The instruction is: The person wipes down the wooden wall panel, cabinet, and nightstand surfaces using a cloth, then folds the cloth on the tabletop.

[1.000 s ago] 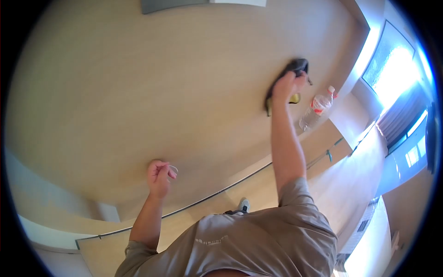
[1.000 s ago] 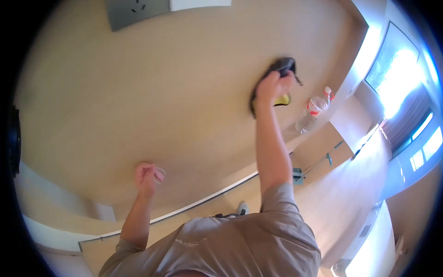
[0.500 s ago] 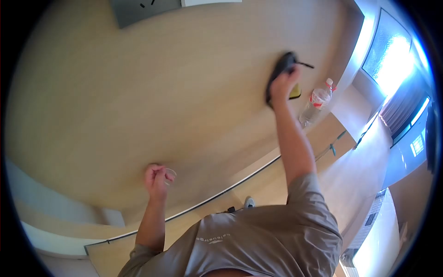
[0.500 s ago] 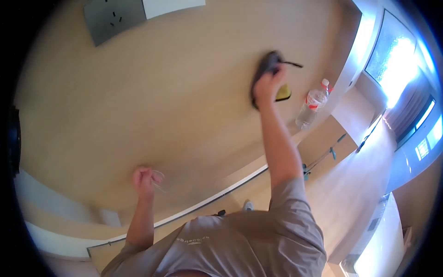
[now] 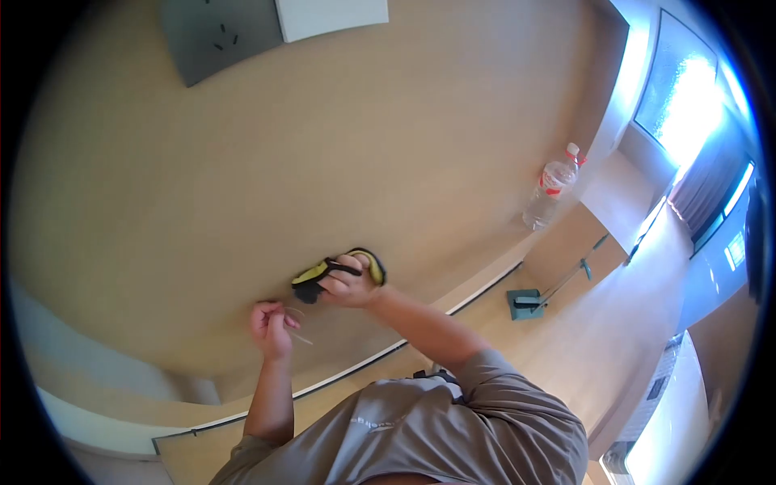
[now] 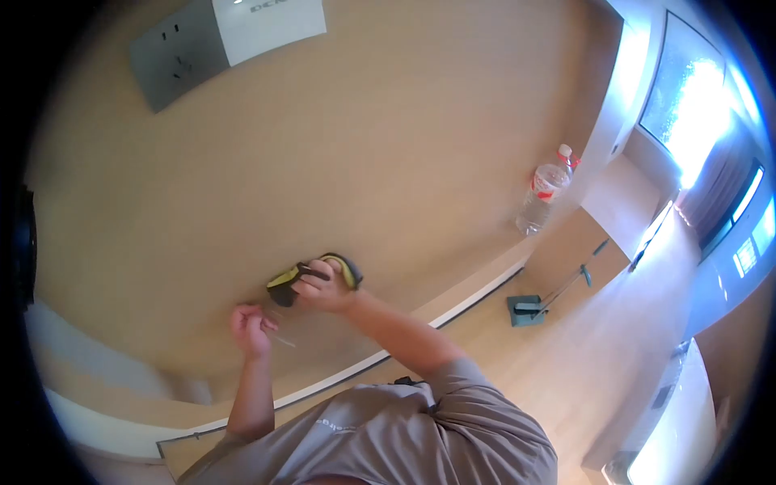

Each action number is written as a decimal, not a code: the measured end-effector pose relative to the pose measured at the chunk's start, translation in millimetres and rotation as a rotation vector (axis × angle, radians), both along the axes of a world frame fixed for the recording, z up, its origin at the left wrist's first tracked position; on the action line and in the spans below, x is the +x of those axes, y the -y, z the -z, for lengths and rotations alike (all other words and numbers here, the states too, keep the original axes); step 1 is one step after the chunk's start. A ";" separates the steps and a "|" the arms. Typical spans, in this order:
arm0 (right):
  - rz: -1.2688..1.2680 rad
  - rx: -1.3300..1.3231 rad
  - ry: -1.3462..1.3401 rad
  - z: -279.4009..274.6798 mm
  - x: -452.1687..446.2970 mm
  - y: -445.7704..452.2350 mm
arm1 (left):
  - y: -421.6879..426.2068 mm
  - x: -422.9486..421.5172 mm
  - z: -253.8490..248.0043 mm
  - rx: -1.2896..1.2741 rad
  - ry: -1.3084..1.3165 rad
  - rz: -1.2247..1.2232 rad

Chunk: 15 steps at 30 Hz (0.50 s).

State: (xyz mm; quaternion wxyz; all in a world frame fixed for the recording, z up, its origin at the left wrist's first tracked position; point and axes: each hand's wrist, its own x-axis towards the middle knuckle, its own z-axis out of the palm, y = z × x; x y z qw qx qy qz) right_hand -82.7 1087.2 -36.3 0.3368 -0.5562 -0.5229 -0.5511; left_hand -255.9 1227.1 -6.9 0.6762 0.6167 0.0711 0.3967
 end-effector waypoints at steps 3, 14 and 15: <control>0.356 -0.636 -0.432 -17.1 63.2 80.4 | -4.4 -1.8 0.4 0.049 0.048 0.102; 0.155 0.832 -1.047 -29.3 156.9 135.6 | -2.0 4.1 4.1 0.031 0.052 0.018; 0.421 0.614 -0.746 -5.7 121.7 90.1 | 1.0 2.6 4.8 0.016 0.058 0.020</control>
